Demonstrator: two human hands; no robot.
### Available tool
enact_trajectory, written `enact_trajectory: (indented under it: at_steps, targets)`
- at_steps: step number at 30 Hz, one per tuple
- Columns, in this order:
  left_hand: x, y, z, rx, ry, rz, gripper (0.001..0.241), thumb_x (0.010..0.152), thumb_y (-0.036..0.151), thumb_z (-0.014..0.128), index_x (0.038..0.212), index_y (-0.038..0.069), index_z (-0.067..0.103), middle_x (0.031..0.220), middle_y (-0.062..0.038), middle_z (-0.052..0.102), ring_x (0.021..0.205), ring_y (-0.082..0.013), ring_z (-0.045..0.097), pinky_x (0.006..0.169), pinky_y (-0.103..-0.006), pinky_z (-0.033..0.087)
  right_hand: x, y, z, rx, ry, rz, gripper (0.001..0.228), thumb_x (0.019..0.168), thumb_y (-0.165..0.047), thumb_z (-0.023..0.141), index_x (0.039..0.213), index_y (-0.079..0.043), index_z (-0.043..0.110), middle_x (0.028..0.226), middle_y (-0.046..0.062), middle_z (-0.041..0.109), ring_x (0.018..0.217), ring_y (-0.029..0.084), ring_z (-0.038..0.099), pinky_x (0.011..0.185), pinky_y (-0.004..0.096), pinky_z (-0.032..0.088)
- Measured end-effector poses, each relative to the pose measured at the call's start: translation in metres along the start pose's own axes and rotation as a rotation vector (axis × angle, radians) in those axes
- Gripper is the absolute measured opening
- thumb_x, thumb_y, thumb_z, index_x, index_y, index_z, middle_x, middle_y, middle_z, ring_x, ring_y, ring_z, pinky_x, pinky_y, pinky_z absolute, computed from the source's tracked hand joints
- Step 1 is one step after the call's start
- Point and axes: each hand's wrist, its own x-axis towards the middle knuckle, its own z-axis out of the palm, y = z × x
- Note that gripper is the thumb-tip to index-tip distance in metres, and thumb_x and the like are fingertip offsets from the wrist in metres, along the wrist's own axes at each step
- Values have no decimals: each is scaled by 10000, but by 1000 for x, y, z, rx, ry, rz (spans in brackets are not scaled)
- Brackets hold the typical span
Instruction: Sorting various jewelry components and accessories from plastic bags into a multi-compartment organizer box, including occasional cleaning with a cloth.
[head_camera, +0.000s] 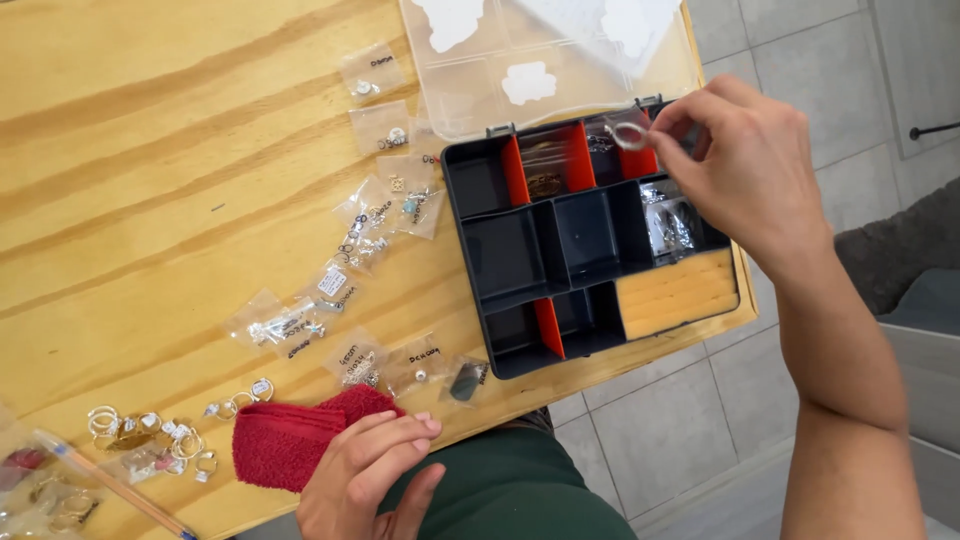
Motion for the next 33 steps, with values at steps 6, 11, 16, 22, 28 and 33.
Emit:
enact_trajectory:
  at_steps: [6,11,16,22,28,33]
  targets:
    - [6,1,3,-2,-50,55,157,947,183,675,1077,99,647,980,-44,791,901,-151,800,899,-331,640,19,16,23,-342,-140,-213,165,1101,-287,710,1072,-156,806,948,17,671,772,203,647,570,341,528]
    - [11,1,-4,45,-149,99,129,935,191,699,1030,104,709,1001,-34,786,930,-139,789,910,-336,623,27,8,32,-542,-243,-329,130,998,-306,727,1034,-184,706,1025,32,676,875,201,635,742,342,509]
    - [12,-1,-7,43,-157,124,113,932,182,707,1005,99,729,1002,-26,788,937,-139,783,916,-349,614,28,8,43,-684,-123,-392,209,1034,-442,716,1007,-235,703,1005,-44,676,865,146,637,727,300,479]
    - [14,1,-9,36,-146,141,72,937,162,694,985,115,719,979,-4,789,931,-142,787,921,-343,595,28,15,53,-718,33,-432,301,1046,-498,783,929,-247,665,901,-94,660,808,104,609,738,279,427]
    - [13,2,-10,42,-108,138,34,928,149,698,957,133,709,942,20,792,903,-121,794,899,-324,592,30,20,59,-630,20,-446,338,1105,-477,739,993,-178,630,907,-55,685,769,109,676,742,287,504]
    - [14,3,-13,37,-129,142,37,928,132,702,957,114,716,955,-2,791,915,-131,789,903,-332,593,32,26,59,-617,41,-423,411,1003,-489,830,1069,-154,602,980,-23,652,714,125,631,672,271,509]
